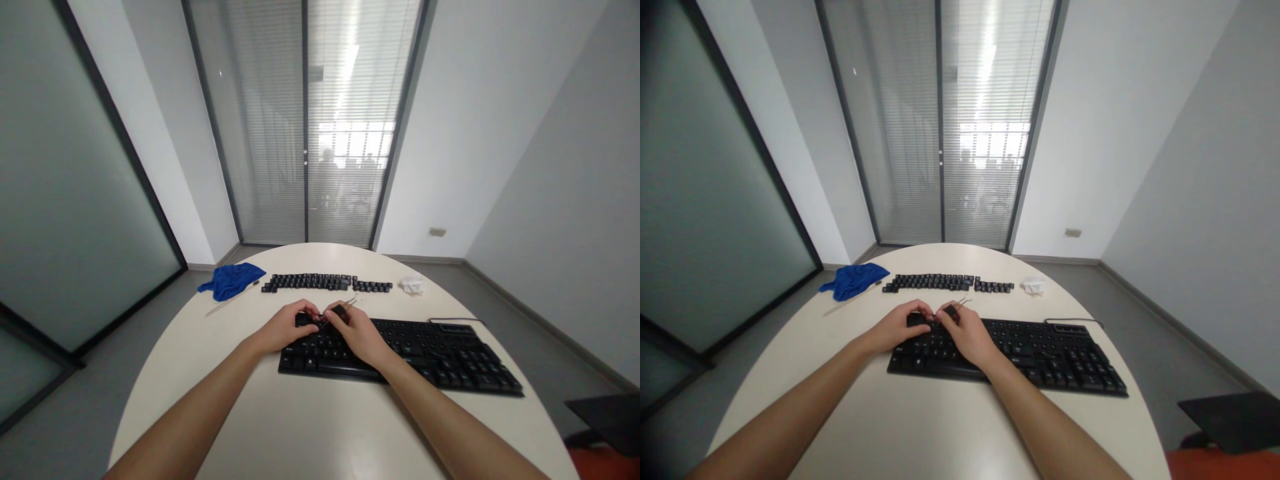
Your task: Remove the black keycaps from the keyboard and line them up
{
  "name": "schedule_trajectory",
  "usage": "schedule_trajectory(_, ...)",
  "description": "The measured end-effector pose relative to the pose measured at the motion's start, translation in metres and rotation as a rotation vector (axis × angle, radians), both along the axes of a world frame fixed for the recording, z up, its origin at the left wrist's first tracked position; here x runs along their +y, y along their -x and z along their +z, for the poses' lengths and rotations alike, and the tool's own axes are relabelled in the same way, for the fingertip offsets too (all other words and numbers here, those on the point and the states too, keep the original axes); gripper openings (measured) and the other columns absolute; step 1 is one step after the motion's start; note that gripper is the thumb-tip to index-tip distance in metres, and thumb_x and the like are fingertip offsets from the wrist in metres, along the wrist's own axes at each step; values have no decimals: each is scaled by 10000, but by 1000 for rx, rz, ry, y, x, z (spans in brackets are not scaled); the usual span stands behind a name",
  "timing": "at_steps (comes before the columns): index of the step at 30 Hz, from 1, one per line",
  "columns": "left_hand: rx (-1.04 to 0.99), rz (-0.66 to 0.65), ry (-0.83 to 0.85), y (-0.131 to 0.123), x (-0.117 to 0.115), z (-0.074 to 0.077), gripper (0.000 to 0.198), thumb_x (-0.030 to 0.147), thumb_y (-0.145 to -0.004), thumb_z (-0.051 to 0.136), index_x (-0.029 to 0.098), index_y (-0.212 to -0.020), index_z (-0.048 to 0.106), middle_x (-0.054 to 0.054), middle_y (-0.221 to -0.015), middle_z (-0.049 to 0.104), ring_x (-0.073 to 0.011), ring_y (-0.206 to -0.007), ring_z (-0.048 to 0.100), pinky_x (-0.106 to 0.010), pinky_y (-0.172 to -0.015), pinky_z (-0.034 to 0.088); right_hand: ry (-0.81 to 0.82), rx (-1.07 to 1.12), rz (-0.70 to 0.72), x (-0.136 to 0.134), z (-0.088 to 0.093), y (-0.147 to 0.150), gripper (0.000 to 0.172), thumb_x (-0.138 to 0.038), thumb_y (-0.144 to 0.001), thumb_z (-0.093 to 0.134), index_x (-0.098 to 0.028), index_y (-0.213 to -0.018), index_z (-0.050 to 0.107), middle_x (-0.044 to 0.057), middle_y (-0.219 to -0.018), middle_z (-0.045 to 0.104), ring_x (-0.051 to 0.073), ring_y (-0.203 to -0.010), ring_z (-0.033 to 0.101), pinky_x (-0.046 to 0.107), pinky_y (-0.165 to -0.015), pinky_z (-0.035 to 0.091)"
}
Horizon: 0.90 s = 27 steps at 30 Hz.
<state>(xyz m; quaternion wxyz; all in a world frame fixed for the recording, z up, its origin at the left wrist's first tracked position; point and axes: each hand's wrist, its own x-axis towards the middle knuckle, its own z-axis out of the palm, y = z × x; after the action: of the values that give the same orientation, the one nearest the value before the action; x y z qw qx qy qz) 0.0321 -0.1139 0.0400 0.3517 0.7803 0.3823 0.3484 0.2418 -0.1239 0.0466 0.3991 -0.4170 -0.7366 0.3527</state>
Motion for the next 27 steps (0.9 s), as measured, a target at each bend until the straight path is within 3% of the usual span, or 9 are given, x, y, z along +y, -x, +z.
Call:
schedule_trajectory(5, -2, 22, -31, -2, -1, 0, 200, 230, -785, 686, 188, -974, 634, -27, -974, 681, -194, -960, 615, -343, -927, 455, 38, 21, -17, 4, -4, -1, 294, -439, -914, 524, -179, -904, 662, 25, -832, 699, 177, -755, 610, 286, -742, 448)
schedule_trajectory(14, 122, 29, -296, -5, -2, 2, 103, 251, -869, 611, 212, -948, 665, -33, -987, 683, -186, -963, 609, -331, -922, 452, 108, 147, -1, 9, -5, -4, 330, -454, -876, 572, -151, -952, 680, 61, -860, 730, 215, -859, 665, 326, -857, 472)
schedule_trajectory(21, 185, 1, -290, -5, 0, -3, 121, 249, -862, 628, 223, -974, 664, -23, -1000, 687, -187, -978, 607, -323, -923, 445, 172, 178, 18, 9, -5, -2, 338, -449, -855, 595, -147, -989, 666, 67, -852, 731, 214, -849, 684, 335, -847, 493)
schedule_trajectory(27, 198, 22, -281, -4, 1, -5, 130, 240, -858, 619, 217, -980, 655, -31, -983, 675, -193, -963, 603, -331, -899, 456, 84, 60, -14, 12, -9, -4, 305, -429, -896, 541, -160, -949, 675, 37, -784, 704, 189, -764, 649, 305, -776, 484)
